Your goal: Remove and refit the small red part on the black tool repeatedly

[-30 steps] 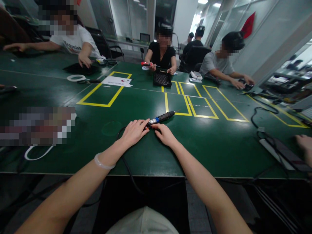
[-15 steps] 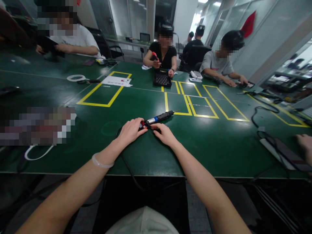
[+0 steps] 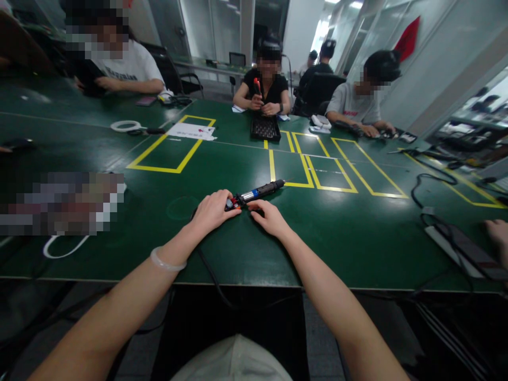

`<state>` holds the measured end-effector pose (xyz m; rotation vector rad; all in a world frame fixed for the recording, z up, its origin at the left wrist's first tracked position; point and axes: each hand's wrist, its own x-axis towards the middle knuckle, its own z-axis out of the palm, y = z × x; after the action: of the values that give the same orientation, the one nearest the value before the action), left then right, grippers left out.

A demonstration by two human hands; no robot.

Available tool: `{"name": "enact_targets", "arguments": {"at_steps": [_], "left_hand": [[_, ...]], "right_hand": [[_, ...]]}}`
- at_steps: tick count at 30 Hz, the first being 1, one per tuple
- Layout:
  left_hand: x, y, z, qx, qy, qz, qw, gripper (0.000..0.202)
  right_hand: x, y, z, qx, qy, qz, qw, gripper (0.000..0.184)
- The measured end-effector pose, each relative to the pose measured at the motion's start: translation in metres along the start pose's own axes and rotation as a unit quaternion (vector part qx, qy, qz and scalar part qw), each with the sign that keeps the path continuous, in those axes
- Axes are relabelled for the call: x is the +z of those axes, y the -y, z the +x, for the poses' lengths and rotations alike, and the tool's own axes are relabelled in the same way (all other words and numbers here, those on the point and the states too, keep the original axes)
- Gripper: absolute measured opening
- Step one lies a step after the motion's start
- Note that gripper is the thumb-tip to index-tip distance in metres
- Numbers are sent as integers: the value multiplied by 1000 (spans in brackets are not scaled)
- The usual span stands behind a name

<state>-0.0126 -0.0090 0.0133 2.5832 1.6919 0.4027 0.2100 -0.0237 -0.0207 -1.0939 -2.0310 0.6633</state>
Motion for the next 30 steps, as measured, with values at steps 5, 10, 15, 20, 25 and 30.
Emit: {"name": "enact_targets", "arguments": {"at_steps": [5, 10, 15, 20, 25, 30], "left_hand": [[-1, 3, 2, 0, 7, 3, 1000, 42], [-2, 27, 9, -28, 11, 25, 999, 45], [-7, 59, 14, -105, 7, 35, 994, 52], [-15, 90, 18, -210, -10, 41, 977, 60], [-19, 121, 21, -303, -41, 42, 951, 64], [-21, 145, 21, -353, -75, 63, 931, 66]], "right_hand": [[-1, 0, 0, 3, 0, 4, 1000, 30], [-3, 2, -1, 7, 7, 4, 1000, 28], [-3, 5, -2, 7, 8, 1, 1000, 26], [-2, 2, -1, 4, 11, -17, 1000, 22], [-3, 1, -1, 4, 14, -26, 1000, 20], [-4, 3, -1, 7, 18, -31, 999, 19]]}}
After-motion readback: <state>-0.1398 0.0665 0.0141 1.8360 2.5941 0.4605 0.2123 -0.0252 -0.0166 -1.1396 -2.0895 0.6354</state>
